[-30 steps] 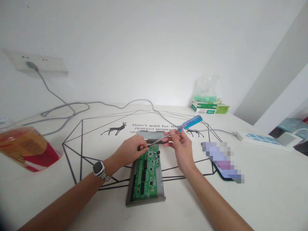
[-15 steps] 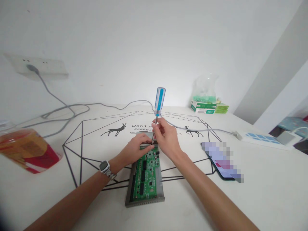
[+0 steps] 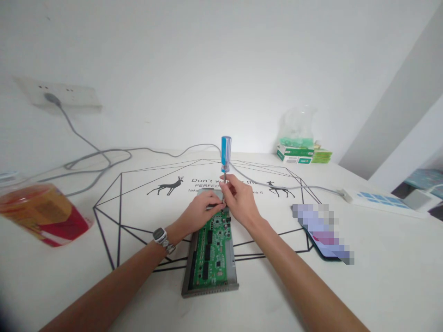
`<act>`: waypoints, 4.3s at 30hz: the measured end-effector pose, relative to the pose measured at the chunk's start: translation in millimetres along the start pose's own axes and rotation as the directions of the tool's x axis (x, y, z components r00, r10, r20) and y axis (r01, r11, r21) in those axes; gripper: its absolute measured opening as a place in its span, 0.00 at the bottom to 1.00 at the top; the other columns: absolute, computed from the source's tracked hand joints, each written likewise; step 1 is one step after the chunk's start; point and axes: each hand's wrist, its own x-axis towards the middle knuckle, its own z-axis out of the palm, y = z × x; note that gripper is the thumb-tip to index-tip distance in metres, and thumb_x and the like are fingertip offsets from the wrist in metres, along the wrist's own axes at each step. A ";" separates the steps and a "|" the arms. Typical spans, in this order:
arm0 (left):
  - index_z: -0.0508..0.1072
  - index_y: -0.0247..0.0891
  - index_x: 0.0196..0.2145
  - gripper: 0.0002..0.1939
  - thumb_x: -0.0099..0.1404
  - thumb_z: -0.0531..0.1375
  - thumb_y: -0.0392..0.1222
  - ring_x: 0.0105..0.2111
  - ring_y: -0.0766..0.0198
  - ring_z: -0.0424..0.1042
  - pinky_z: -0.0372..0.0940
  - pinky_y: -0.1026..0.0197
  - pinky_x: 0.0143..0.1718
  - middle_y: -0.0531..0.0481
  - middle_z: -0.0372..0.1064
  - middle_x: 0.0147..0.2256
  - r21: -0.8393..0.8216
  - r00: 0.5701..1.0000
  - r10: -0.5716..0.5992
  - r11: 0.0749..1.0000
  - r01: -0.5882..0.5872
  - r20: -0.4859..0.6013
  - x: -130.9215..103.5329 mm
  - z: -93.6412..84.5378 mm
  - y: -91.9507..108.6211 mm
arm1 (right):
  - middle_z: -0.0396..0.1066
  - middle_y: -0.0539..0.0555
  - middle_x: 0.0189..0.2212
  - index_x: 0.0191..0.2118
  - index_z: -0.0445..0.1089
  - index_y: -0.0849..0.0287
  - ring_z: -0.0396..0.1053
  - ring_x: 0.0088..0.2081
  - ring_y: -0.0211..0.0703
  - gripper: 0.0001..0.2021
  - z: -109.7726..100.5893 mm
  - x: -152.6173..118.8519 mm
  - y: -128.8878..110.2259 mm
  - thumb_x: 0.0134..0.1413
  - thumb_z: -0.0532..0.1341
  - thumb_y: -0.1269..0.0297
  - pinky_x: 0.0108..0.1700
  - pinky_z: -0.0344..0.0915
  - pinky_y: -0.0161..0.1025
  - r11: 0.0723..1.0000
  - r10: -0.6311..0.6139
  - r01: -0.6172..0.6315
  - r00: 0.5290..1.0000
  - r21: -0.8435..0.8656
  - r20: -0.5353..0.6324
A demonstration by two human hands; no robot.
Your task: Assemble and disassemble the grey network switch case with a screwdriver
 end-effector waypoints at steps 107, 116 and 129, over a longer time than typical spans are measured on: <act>0.75 0.36 0.35 0.09 0.69 0.56 0.41 0.38 0.58 0.79 0.71 0.58 0.42 0.48 0.79 0.34 -0.405 0.996 -0.085 0.911 0.073 -0.012 4.7 6.1 12.5 | 0.81 0.58 0.43 0.34 0.79 0.58 0.76 0.41 0.50 0.13 -15.5 9.0 -12.5 0.58 0.61 0.55 0.30 0.70 0.39 0.986 0.102 -0.110 0.992 0.123 0.073; 0.72 0.36 0.32 0.08 0.63 0.65 0.43 0.28 0.63 0.74 0.69 0.62 0.33 0.51 0.75 0.28 -0.392 0.973 -0.170 0.915 0.097 -0.156 6.3 11.9 14.1 | 0.74 0.51 0.25 0.27 0.73 0.58 0.64 0.26 0.40 0.10 -5.3 10.5 -7.7 0.52 0.67 0.58 0.33 0.62 0.39 0.995 0.085 -0.079 0.990 0.054 -0.115; 0.76 0.36 0.33 0.07 0.65 0.60 0.42 0.34 0.59 0.78 0.72 0.59 0.39 0.49 0.79 0.31 -0.424 0.988 -0.136 0.901 0.093 -0.073 5.2 7.1 14.8 | 0.81 0.55 0.35 0.31 0.78 0.58 0.74 0.33 0.45 0.09 -15.3 11.2 -10.0 0.55 0.63 0.60 0.31 0.67 0.39 0.996 0.075 -0.078 0.994 0.043 0.083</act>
